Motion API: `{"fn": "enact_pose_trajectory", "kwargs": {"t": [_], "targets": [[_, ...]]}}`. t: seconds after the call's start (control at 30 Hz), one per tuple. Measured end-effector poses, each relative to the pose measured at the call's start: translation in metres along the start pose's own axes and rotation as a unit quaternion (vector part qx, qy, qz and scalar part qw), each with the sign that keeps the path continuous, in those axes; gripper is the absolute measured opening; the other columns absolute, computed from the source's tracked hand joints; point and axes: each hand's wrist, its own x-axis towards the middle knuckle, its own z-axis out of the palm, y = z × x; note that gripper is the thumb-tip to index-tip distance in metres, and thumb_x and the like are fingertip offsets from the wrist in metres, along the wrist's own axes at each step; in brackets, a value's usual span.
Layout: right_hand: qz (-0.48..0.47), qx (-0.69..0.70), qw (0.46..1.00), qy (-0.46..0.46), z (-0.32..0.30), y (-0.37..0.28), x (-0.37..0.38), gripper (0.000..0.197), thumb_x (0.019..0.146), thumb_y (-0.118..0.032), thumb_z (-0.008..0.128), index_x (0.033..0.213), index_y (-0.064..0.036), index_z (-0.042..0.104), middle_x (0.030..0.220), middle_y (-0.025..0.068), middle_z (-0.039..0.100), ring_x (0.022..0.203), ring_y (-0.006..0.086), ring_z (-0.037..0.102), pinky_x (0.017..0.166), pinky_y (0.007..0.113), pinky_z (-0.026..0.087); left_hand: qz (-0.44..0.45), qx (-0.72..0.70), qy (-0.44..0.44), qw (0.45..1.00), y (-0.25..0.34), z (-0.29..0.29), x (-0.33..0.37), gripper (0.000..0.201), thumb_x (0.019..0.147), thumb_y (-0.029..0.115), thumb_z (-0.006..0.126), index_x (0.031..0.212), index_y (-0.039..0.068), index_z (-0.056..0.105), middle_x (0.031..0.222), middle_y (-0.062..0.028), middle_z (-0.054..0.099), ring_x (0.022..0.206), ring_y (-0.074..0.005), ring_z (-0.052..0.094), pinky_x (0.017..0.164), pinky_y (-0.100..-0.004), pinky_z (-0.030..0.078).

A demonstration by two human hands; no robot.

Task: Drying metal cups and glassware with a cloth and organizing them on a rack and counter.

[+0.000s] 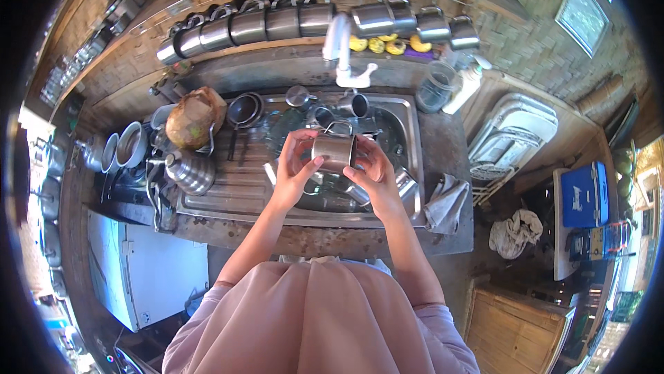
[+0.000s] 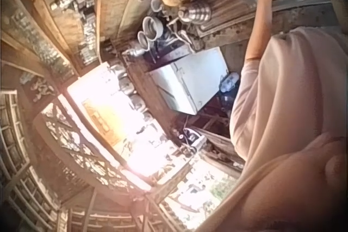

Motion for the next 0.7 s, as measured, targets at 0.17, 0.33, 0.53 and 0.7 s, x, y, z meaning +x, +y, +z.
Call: {"fn": "enact_pose_trajectory", "kwargs": {"t": [0.17,0.33,0.53,0.7], "targets": [[-0.017,0.001,0.999,-0.046,0.062,0.004,0.024,0.064,0.073,-0.001,0.068,0.130,-0.0007,0.040,0.119,0.0064,0.048,0.101,0.0149,0.052,0.085,0.030,0.047,0.045,0.014,0.034,0.998,0.033,-0.053,-0.006,0.049,0.078,0.005,0.066,0.121,0.006,0.044,0.121,-0.0065,0.048,0.110,-0.0174,0.047,0.082,-0.0305,0.047],[-0.048,-0.009,0.994,-0.094,0.125,0.014,0.053,0.064,0.074,0.001,0.068,0.131,-0.0016,0.040,0.116,0.0052,0.047,0.101,0.0141,0.051,0.086,0.029,0.047,0.071,0.041,0.083,0.993,0.068,-0.110,-0.008,0.046,0.078,0.005,0.067,0.119,0.004,0.047,0.119,-0.0079,0.049,0.108,-0.0172,0.049,0.084,-0.0310,0.047],[-0.063,-0.022,0.988,-0.138,0.203,0.020,0.082,0.064,0.075,0.001,0.067,0.132,-0.0041,0.038,0.113,0.0050,0.046,0.101,0.0145,0.052,0.082,0.029,0.048,0.109,0.045,0.118,0.986,0.105,-0.177,-0.006,0.045,0.078,0.005,0.068,0.118,0.003,0.048,0.118,-0.0069,0.051,0.108,-0.0171,0.050,0.084,-0.0298,0.047],[-0.123,-0.040,0.981,-0.147,0.259,0.031,0.110,0.045,0.081,-0.004,0.063,0.121,-0.0022,0.042,0.112,0.0068,0.047,0.098,0.0138,0.054,0.081,0.026,0.046,0.163,0.059,0.137,0.975,0.135,-0.223,0.007,0.047,0.078,0.005,0.068,0.120,0.003,0.048,0.118,-0.0072,0.052,0.110,-0.0176,0.050,0.082,-0.0285,0.048]]}}
